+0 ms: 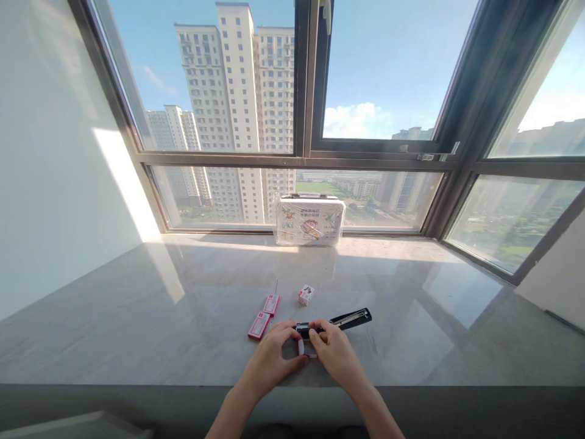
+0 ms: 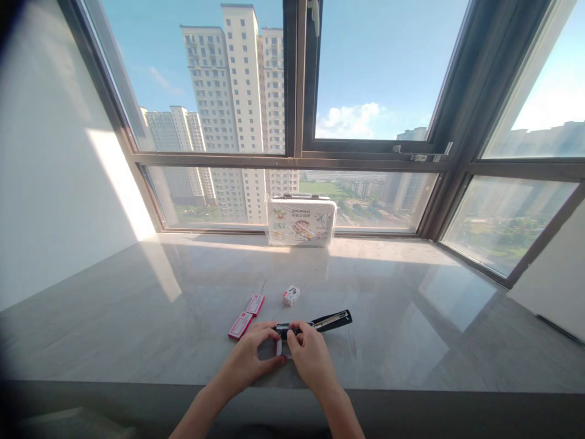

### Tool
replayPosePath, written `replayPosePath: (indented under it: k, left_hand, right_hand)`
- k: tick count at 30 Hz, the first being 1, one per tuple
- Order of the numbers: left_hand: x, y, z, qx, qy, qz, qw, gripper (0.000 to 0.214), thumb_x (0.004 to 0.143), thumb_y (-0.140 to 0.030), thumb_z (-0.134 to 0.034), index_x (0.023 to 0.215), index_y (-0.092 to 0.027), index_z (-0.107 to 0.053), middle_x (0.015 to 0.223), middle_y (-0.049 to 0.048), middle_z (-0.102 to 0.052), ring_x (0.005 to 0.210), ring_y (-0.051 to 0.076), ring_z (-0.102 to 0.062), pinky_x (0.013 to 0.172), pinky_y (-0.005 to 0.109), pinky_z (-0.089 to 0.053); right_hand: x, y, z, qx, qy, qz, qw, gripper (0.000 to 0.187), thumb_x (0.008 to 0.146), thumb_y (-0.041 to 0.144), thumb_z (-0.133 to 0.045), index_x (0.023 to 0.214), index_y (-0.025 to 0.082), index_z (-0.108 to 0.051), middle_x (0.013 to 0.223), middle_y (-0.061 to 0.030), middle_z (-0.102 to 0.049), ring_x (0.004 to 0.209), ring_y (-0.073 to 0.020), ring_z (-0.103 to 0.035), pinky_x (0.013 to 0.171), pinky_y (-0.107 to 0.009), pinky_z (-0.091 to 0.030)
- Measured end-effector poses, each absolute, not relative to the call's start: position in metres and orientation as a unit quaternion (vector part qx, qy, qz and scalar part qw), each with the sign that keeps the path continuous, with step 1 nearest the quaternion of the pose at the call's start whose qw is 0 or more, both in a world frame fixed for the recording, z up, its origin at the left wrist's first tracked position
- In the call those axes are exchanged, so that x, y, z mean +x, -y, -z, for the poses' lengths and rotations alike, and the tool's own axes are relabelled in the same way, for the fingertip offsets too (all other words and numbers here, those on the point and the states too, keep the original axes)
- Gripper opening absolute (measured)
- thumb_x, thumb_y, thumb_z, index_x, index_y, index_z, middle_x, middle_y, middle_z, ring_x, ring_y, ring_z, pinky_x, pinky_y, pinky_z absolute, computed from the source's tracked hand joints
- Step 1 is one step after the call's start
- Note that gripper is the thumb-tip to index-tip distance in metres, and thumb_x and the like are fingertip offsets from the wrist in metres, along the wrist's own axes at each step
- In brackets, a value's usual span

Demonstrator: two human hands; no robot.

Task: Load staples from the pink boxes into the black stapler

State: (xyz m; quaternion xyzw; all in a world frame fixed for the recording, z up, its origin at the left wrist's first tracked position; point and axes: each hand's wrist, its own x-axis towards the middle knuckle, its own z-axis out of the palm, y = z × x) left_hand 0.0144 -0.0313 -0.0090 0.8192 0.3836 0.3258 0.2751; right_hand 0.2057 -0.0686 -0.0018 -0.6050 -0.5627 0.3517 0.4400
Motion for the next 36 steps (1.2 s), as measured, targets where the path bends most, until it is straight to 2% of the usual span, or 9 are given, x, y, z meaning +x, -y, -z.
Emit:
replayPosePath:
  k: [5, 11, 19, 21, 23, 25, 28, 32, 36]
  left_hand:
    - [0.015, 0.03, 0.006, 0.816, -0.374, -0.329, 0.295, 0.031, 0.071, -0.032, -0.083, 0.099, -0.027, -0.073, 0.132, 0.0051, -0.065, 0.126, 0.031, -0.056, 0.108, 0.042, -0.043]
    - [0.016, 0.032, 0.004, 0.819, -0.359, -0.339, 0.293, 0.03, 0.071, -0.028, -0.083, 0.098, -0.027, -0.071, 0.132, 0.0039, -0.065, 0.126, 0.028, -0.055, 0.108, 0.039, -0.043]
    - [0.011, 0.034, 0.005, 0.822, -0.363, -0.344, 0.272, 0.031, 0.07, -0.025, -0.083, 0.097, -0.026, -0.067, 0.138, 0.0051, -0.058, 0.133, 0.028, -0.048, 0.112, 0.04, -0.038]
    - [0.009, 0.038, -0.001, 0.824, -0.371, -0.352, 0.243, 0.038, 0.068, -0.028, -0.085, 0.1, -0.025, -0.064, 0.139, 0.0066, -0.056, 0.134, 0.031, -0.046, 0.112, 0.041, -0.037]
    - [0.006, 0.043, -0.006, 0.822, -0.394, -0.355, 0.209, 0.034, 0.073, -0.034, -0.081, 0.1, -0.025, -0.062, 0.129, 0.0073, -0.06, 0.126, 0.03, -0.051, 0.106, 0.041, -0.04]
    - [0.005, 0.048, -0.009, 0.821, -0.426, -0.334, 0.18, 0.015, 0.088, -0.038, -0.065, 0.089, -0.024, -0.06, 0.105, 0.0049, -0.066, 0.104, 0.025, -0.06, 0.094, 0.037, -0.045]
    - [0.011, 0.052, -0.009, 0.829, -0.465, -0.275, 0.144, 0.031, 0.1, -0.033, -0.043, 0.074, -0.024, -0.056, 0.077, 0.0021, -0.063, 0.08, 0.022, -0.061, 0.078, 0.034, -0.043]
    - [0.035, 0.057, -0.006, 0.842, -0.468, -0.251, 0.096, 0.026, 0.098, -0.029, -0.044, 0.076, -0.024, -0.058, 0.079, 0.0044, -0.065, 0.081, 0.024, -0.061, 0.074, 0.035, -0.039]
    - [0.049, 0.062, -0.008, 0.827, -0.483, -0.268, 0.1, 0.022, 0.095, -0.029, -0.047, 0.077, -0.024, -0.058, 0.076, 0.0039, -0.065, 0.074, 0.024, -0.06, 0.069, 0.034, -0.037]
  right_hand:
    - [0.193, 0.05, 0.013, -0.608, 0.536, -0.371, 0.454, 0.039, 0.09, 0.052, -0.052, 0.1, 0.016, -0.062, 0.058, 0.0006, -0.061, 0.048, -0.0144, -0.051, 0.046, -0.024, -0.036]
    - [0.187, 0.05, -0.006, -0.597, 0.581, -0.315, 0.454, 0.025, 0.089, 0.043, -0.058, 0.094, 0.02, -0.067, 0.063, 0.0015, -0.062, 0.058, -0.0146, -0.054, 0.056, -0.024, -0.037]
    - [0.21, 0.076, -0.029, -0.587, 0.729, -0.221, 0.273, 0.008, 0.082, 0.024, -0.063, 0.079, 0.021, -0.069, 0.063, 0.0019, -0.062, 0.058, -0.0135, -0.053, 0.055, -0.024, -0.027]
    - [0.219, 0.081, -0.03, -0.587, 0.723, -0.234, 0.279, 0.01, 0.086, 0.028, -0.061, 0.086, 0.023, -0.069, 0.065, 0.002, -0.063, 0.06, -0.0142, -0.055, 0.055, -0.024, -0.027]
    - [0.233, 0.086, -0.027, -0.612, 0.7, -0.225, 0.292, 0.014, 0.091, 0.034, -0.058, 0.09, 0.024, -0.066, 0.065, 0.0022, -0.064, 0.06, -0.0151, -0.055, 0.056, -0.025, -0.027]
    - [0.251, 0.09, -0.022, -0.66, 0.667, -0.195, 0.288, 0.025, 0.095, 0.042, -0.052, 0.081, 0.023, -0.063, 0.063, 0.0006, -0.063, 0.059, -0.0161, -0.054, 0.056, -0.026, -0.026]
    - [0.266, 0.092, -0.011, -0.705, 0.636, -0.171, 0.265, 0.048, 0.099, 0.05, -0.042, 0.063, 0.023, -0.057, 0.061, -0.0042, -0.063, 0.058, -0.018, -0.053, 0.057, -0.029, -0.024]
    - [0.252, 0.09, 0.0, -0.701, 0.646, -0.17, 0.251, 0.054, 0.099, 0.058, -0.041, 0.062, 0.024, -0.059, 0.066, -0.0064, -0.067, 0.06, -0.0189, -0.056, 0.057, -0.03, -0.022]
    - [0.267, 0.094, 0.006, -0.692, 0.645, -0.189, 0.264, 0.054, 0.094, 0.065, -0.046, 0.061, 0.023, -0.055, 0.058, -0.0023, -0.061, 0.055, -0.0164, -0.052, 0.054, -0.028, -0.022]
